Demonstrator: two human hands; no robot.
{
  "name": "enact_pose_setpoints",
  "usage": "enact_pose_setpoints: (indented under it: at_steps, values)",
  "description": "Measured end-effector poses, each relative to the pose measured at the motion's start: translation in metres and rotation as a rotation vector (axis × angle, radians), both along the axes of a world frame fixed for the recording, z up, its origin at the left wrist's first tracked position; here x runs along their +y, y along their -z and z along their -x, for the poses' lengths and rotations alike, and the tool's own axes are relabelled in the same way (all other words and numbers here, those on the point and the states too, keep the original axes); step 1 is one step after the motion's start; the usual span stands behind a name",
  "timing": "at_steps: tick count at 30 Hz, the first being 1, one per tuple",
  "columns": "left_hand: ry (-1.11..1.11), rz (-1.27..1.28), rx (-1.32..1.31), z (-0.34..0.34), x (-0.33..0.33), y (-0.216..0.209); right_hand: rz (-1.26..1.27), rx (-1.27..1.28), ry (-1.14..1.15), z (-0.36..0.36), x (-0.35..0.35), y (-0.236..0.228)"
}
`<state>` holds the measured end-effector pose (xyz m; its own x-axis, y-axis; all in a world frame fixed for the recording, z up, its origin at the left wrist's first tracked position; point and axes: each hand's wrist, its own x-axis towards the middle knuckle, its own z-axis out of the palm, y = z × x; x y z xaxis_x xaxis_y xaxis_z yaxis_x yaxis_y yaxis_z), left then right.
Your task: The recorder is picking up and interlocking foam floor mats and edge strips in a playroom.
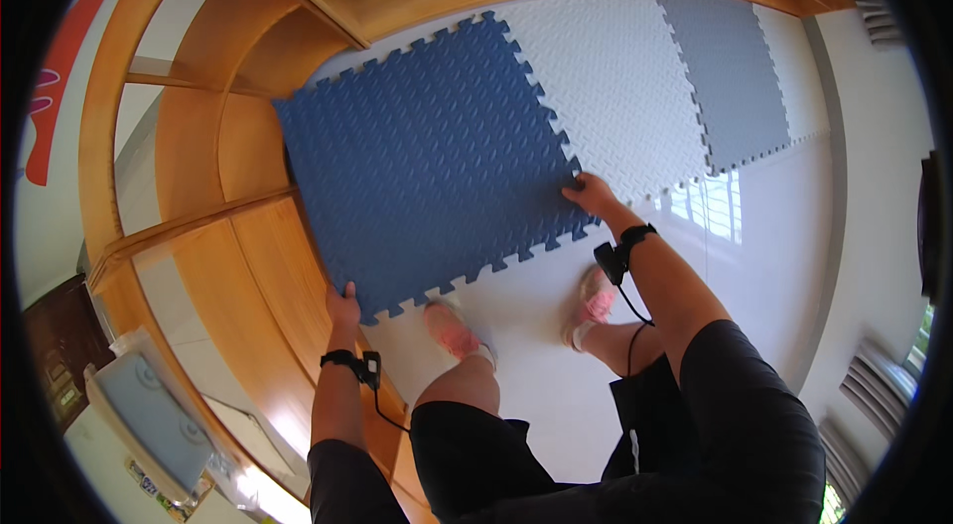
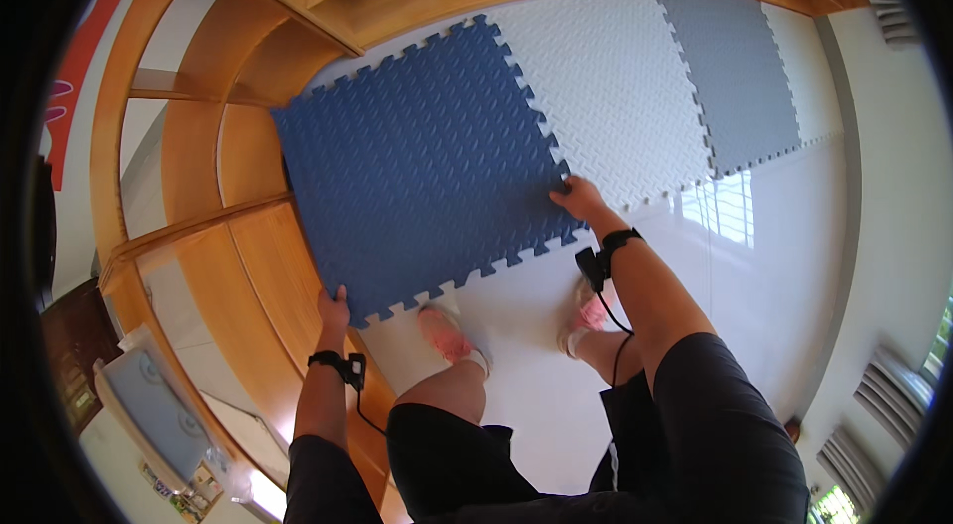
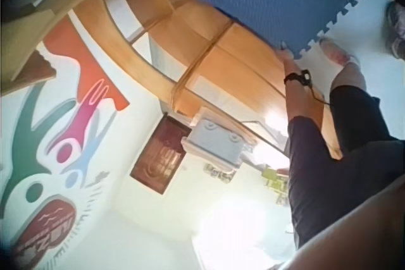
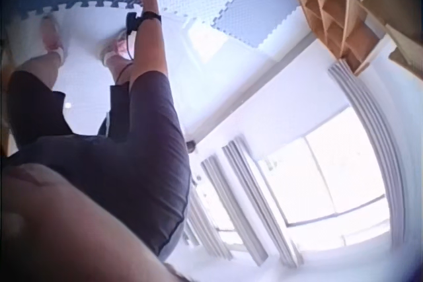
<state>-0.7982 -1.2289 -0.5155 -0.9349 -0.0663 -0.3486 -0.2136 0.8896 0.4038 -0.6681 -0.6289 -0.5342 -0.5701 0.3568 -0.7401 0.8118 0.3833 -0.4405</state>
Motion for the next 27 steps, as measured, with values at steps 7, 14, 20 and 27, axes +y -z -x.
enact_pose_setpoints:
  at_steps: [7,14,20,27]
  values:
    - [-0.154,-0.003,-0.137,0.014,-0.016,0.062,0.103,-0.283,-0.729,0.009,-0.016,0.075]
    - [-0.137,0.082,0.001,0.002,-0.004,0.069,0.265,-0.548,-0.836,0.033,-0.022,0.076]
    - [0.02,0.076,-0.221,-0.019,-0.006,0.08,0.209,-0.803,-0.846,0.01,-0.008,0.039]
    - [-0.122,-0.074,-0.051,-0.019,0.015,0.094,0.309,-0.351,-0.624,-0.014,0.023,0.08]
